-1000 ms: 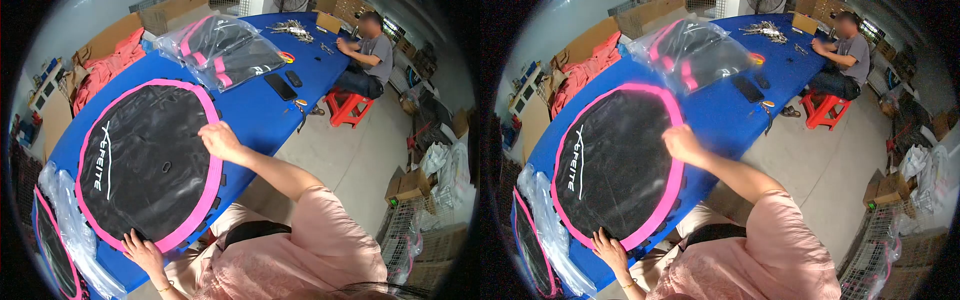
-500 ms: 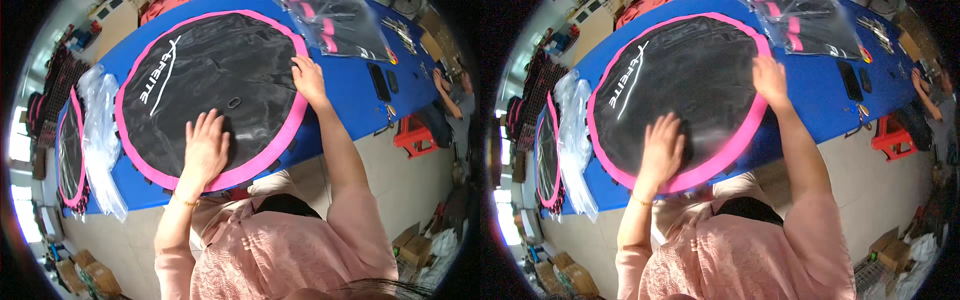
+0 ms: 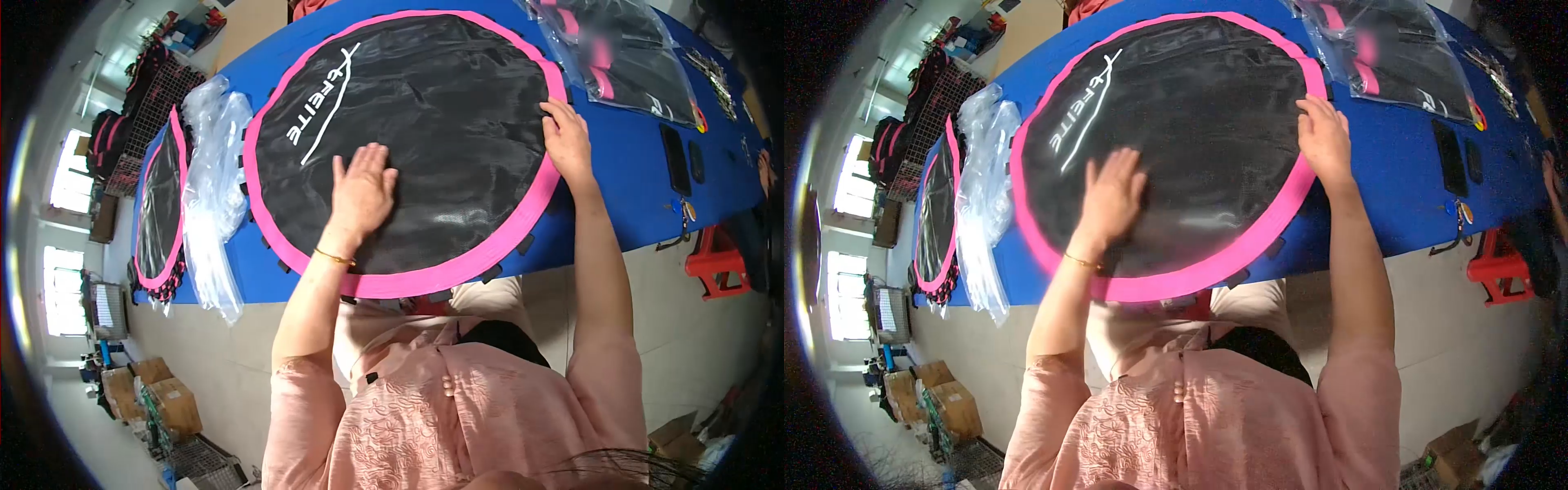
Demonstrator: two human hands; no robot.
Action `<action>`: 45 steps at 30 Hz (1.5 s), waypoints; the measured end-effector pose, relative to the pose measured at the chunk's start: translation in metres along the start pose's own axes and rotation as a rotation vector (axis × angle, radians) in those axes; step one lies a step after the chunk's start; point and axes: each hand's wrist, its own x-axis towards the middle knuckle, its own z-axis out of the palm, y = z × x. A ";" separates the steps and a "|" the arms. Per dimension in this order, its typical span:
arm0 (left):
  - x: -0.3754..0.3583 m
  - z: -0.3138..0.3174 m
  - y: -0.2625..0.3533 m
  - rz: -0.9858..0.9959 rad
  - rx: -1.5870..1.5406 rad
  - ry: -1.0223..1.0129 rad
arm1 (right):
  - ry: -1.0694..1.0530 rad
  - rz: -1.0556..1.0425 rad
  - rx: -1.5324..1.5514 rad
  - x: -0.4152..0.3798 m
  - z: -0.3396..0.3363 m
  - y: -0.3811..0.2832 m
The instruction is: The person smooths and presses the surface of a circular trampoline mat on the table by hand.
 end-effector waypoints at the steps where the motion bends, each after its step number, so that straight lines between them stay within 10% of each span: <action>1: -0.001 0.001 -0.022 -0.050 0.040 -0.001 | 0.007 0.000 0.009 0.000 0.000 0.000; 15: -0.002 0.011 -0.216 -0.420 0.118 -0.047 | 0.032 -0.022 0.007 0.003 -0.002 -0.006; 30: 0.116 0.047 -0.002 0.064 -0.208 0.136 | -0.063 0.122 -0.045 0.007 -0.007 -0.013; 45: 0.028 0.022 -0.280 -0.441 -0.180 0.013 | -0.051 0.138 -0.075 0.005 -0.008 -0.014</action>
